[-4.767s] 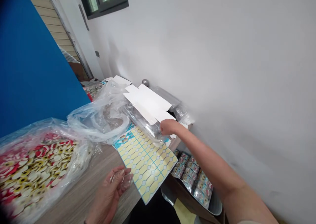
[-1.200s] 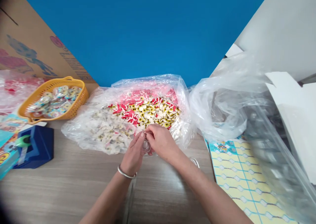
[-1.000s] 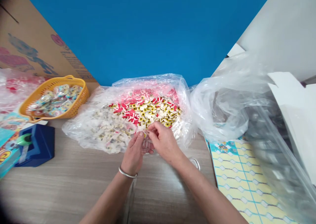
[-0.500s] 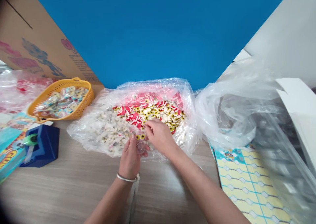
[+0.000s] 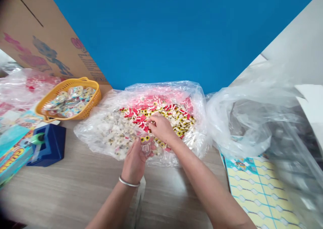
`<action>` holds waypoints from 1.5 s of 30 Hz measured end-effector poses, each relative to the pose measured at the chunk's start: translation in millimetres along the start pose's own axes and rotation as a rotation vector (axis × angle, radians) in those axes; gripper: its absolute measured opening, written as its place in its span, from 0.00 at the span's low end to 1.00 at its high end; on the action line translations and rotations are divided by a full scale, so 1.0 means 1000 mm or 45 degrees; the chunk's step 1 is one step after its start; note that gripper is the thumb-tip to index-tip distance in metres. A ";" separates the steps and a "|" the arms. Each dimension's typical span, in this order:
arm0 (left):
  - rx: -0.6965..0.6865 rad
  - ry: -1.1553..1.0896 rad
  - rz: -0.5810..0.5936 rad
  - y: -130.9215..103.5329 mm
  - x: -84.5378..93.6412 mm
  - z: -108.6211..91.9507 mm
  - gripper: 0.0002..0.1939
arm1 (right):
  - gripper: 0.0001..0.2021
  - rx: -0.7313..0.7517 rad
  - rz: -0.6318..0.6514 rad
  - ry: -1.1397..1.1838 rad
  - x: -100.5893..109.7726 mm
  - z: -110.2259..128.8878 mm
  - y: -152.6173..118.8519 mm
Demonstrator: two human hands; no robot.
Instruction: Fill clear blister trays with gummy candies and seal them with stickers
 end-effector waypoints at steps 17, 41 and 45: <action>0.166 -0.107 0.204 -0.050 -0.055 0.018 0.07 | 0.08 0.285 -0.222 -0.245 0.032 0.044 -0.162; 0.513 0.300 0.359 -0.149 -0.055 0.135 0.08 | 0.09 -0.303 -0.558 -0.234 0.083 -0.023 -0.346; 0.468 0.353 0.311 -0.143 -0.053 0.129 0.09 | 0.09 -0.442 -0.606 -0.268 0.114 -0.062 -0.348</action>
Point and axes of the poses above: each hand's wrist, its own y-axis towards the middle knuckle, its own x-axis out of the back of the hand, z = x × y, the point moved 10 cm from there along y, towards the middle knuckle, and after that the axes turned 4 degrees about -x, right-handed, at the moved point
